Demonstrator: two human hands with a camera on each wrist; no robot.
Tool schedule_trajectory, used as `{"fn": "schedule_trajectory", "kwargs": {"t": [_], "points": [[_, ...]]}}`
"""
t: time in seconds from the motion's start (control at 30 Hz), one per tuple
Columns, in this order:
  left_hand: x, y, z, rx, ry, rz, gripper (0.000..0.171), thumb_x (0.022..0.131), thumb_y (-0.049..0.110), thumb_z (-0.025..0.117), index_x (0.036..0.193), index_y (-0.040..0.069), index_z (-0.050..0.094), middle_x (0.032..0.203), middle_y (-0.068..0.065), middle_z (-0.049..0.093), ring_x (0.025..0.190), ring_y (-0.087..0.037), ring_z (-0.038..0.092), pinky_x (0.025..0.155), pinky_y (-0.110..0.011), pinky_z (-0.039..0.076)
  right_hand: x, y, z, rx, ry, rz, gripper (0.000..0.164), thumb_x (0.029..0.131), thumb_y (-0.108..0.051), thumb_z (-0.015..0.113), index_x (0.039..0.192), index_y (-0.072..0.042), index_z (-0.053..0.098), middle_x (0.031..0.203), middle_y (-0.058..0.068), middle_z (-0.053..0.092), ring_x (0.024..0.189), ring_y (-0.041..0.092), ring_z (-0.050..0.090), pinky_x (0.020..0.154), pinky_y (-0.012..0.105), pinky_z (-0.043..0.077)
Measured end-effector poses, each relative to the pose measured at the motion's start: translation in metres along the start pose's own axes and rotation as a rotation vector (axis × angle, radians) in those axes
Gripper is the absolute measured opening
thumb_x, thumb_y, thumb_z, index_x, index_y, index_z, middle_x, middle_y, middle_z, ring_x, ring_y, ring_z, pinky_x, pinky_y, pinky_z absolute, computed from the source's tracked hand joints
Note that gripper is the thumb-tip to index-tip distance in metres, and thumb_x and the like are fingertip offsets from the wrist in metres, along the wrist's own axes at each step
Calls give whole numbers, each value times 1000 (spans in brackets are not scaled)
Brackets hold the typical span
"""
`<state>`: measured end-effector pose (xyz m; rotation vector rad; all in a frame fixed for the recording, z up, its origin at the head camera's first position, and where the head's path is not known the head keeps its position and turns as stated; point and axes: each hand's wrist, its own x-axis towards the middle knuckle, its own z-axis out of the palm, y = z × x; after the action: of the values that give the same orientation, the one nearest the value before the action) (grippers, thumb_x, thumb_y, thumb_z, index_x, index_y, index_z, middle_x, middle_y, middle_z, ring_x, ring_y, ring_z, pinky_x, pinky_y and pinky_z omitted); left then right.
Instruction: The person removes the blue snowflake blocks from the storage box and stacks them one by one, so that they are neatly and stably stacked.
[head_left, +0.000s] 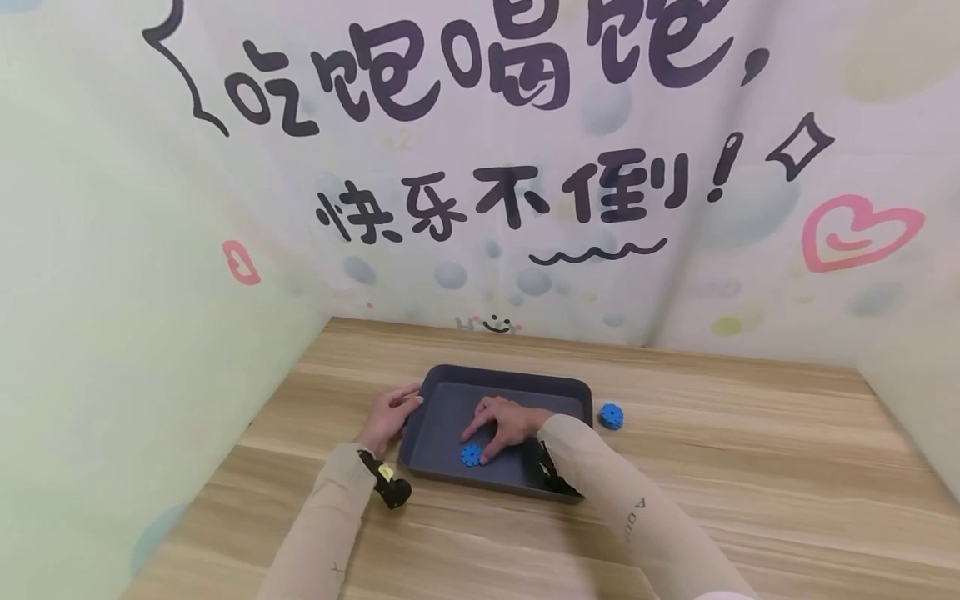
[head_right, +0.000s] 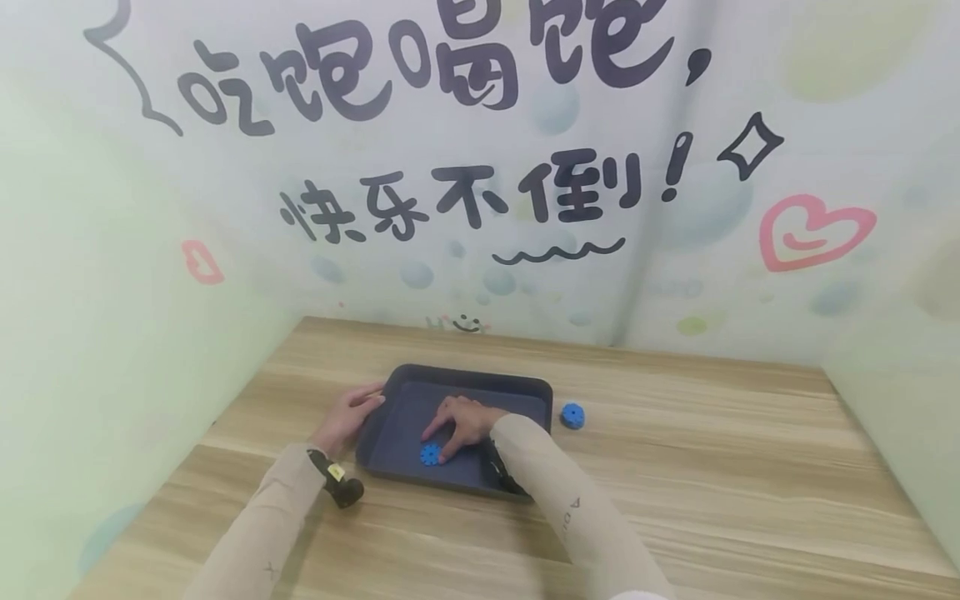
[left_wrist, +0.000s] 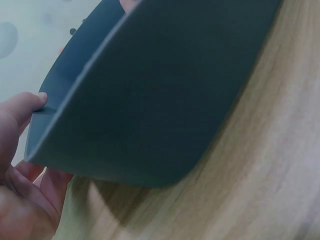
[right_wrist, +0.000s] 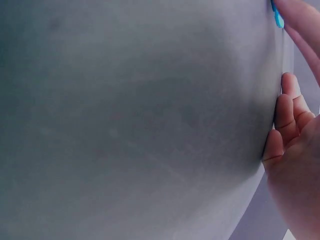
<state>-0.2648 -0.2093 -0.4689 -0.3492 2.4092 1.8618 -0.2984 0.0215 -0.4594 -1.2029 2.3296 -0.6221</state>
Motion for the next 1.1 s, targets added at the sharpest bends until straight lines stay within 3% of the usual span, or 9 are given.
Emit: {"fn": "schedule_trajectory", "kwargs": {"t": [0.3,0.57,0.9,1.1], "points": [[0,3,2,1,-7,-2,37,87,15,56,124,11,53,113,-18,56,77,-16,57,54,-22,42,1,1,2,-17,47,-49,31,70,-27,75,99,-20,70,102,-3,44,93,14,36,80,30,28],[1,3,4,17,1,-9,36,86,14,56,122,12,54,110,-16,57,78,-17,56,55,-23,42,3,13,5,31,138,-96,28,71,-23,74,96,-13,66,91,-2,49,82,11,39,74,23,33],[2,-1,3,-20,-2,17,37,85,11,57,122,9,54,108,-19,58,70,-15,56,52,-23,40,3,20,6,55,301,11,25,68,-26,76,82,-10,63,77,-5,52,70,9,44,64,22,38],[2,-2,2,-27,-3,16,37,86,11,57,122,10,54,109,-19,58,75,-17,57,55,-24,42,6,26,6,73,313,50,30,66,-27,77,83,-9,59,73,-4,49,66,9,43,60,21,38]]}}
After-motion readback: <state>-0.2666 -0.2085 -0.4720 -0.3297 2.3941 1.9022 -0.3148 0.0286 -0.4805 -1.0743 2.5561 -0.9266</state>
